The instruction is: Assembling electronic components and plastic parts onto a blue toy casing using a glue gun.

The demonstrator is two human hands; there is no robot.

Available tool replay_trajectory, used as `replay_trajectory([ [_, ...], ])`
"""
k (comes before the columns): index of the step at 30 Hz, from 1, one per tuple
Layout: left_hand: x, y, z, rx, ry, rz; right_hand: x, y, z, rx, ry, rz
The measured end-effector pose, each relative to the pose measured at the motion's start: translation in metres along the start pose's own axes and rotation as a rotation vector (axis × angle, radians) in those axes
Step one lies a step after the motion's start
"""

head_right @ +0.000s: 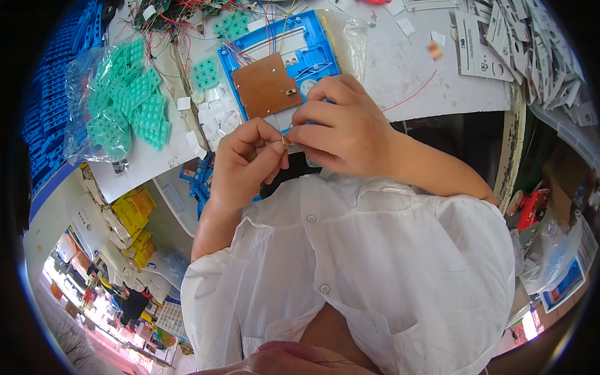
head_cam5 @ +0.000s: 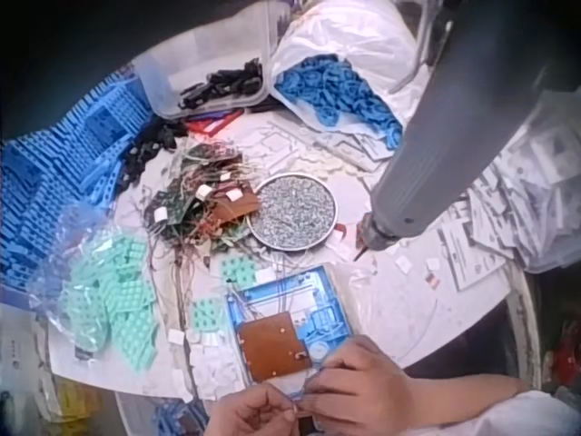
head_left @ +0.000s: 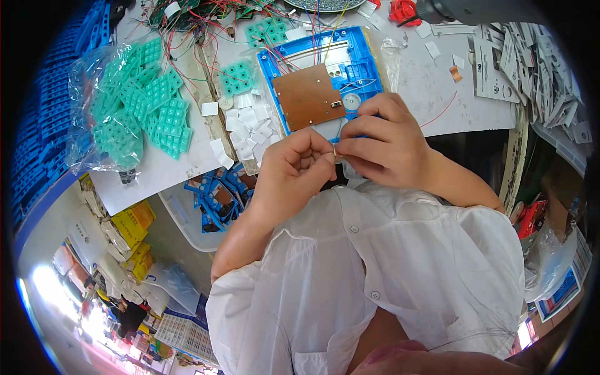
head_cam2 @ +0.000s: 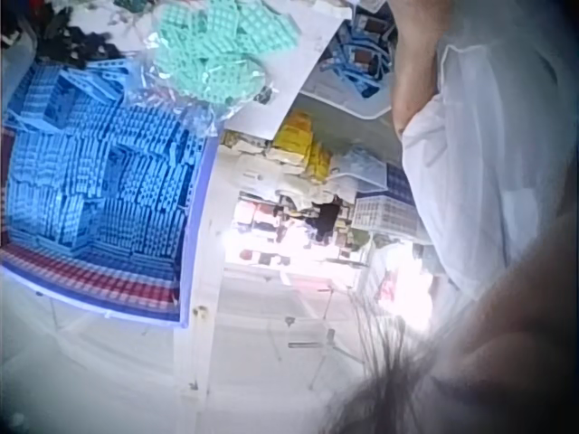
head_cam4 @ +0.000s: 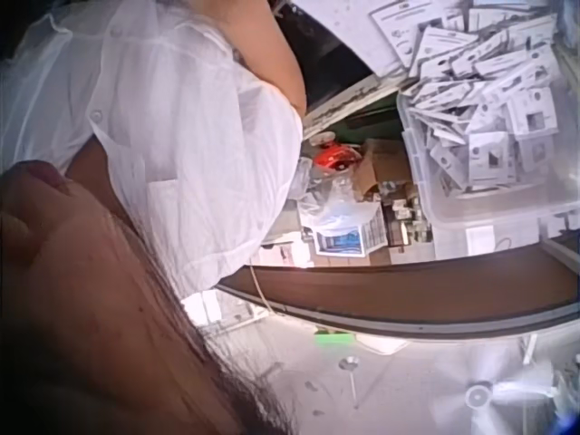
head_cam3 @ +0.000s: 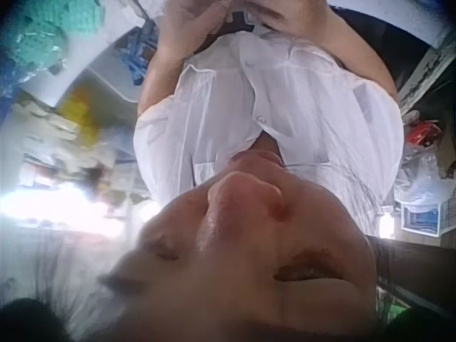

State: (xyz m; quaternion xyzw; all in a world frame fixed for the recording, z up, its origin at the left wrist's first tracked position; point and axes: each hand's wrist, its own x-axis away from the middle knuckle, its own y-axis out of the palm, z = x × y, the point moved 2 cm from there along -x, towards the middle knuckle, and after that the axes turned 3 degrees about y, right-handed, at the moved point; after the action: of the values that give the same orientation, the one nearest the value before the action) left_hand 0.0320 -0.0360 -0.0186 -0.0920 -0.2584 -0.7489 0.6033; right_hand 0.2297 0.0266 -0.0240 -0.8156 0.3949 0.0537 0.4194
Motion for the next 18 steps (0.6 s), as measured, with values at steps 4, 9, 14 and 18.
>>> replay_trajectory([
  [4,0.003,0.008,0.000,-0.290,0.165,0.114,-0.004,-0.010,-0.006,-0.167,0.208,-0.134],
  [9,0.003,0.022,0.008,-0.594,0.401,0.220,-0.003,-0.014,-0.007,-0.315,0.350,-0.104],
  [14,0.002,0.028,0.007,-0.724,0.514,0.234,-0.006,-0.017,-0.011,-0.330,0.452,-0.082],
  [18,0.001,0.031,0.005,-0.783,0.603,0.251,-0.003,-0.018,-0.010,-0.311,0.453,-0.090],
])
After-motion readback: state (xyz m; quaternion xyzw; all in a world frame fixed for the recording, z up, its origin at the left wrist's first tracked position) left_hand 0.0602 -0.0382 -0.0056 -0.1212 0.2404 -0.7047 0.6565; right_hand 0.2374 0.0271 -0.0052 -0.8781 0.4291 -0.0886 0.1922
